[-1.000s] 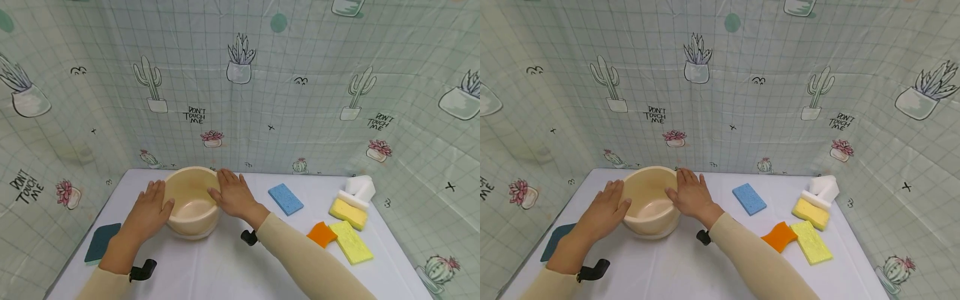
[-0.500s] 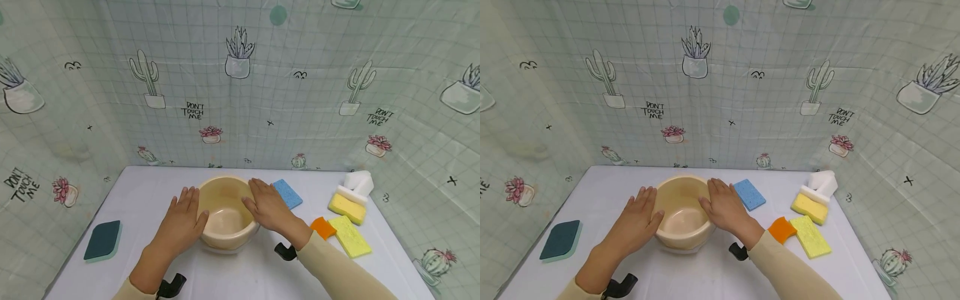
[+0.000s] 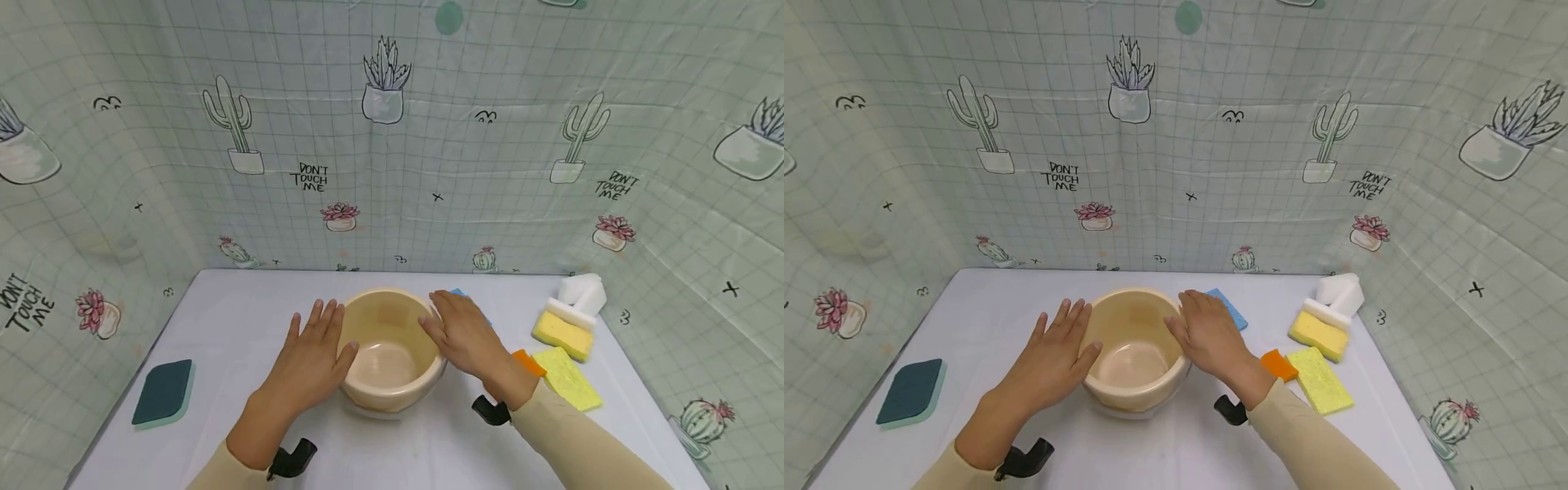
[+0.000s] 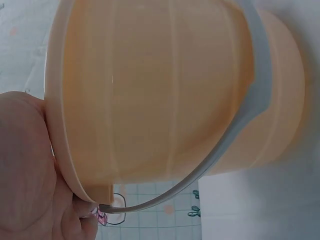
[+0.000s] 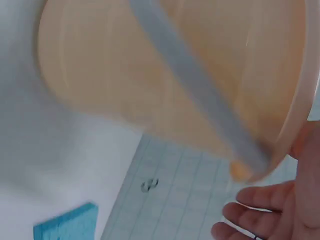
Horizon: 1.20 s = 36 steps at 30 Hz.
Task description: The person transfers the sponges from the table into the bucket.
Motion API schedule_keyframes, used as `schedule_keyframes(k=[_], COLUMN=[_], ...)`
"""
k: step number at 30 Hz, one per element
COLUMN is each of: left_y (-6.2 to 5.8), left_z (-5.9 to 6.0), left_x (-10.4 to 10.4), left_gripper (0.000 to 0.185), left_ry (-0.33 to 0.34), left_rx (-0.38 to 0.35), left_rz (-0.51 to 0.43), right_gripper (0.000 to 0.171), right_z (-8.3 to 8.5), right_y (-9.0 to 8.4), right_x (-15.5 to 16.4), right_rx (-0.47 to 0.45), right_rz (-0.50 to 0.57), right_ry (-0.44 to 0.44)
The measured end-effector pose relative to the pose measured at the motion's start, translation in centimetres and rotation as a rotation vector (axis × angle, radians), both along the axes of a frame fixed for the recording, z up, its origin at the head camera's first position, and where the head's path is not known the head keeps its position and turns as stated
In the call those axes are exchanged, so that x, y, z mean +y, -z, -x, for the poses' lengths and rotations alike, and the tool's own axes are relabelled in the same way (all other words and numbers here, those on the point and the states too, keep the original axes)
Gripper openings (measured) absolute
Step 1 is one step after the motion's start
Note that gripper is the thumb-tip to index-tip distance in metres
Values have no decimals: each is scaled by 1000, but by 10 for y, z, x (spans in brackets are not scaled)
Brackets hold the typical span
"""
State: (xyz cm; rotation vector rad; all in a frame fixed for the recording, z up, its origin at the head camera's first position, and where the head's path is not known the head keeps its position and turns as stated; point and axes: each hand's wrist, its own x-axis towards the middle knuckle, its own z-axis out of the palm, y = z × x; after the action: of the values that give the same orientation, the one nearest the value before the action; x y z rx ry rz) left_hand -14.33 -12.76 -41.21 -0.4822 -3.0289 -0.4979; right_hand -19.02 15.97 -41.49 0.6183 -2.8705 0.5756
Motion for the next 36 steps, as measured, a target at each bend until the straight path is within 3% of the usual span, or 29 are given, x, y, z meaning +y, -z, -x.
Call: schedule_keyframes(k=[4, 7, 9, 18, 32, 36], left_y=[1, 3, 4, 7, 7, 7], left_z=[2, 2, 2, 2, 0, 0], left_x=[-1, -2, -2, -1, 1, 1], left_gripper=[73, 73, 73, 72, 71, 71], left_ry=[-7, -15, -19, -18, -14, -11], left_rx=[-11, -22, -23, 7, 27, 32], left_rz=[-15, -25, -27, -35, -61, -65], right_gripper=[62, 63, 62, 68, 73, 77], right_z=[24, 42, 51, 69, 78, 80], right_y=[5, 16, 24, 58, 78, 82], right_x=[24, 44, 54, 68, 69, 71], right_rx=[160, 275, 300, 95, -104, -180], right_rz=[-81, -208, -292, -519, -571, -538], right_ry=[68, 116, 141, 166, 217, 238])
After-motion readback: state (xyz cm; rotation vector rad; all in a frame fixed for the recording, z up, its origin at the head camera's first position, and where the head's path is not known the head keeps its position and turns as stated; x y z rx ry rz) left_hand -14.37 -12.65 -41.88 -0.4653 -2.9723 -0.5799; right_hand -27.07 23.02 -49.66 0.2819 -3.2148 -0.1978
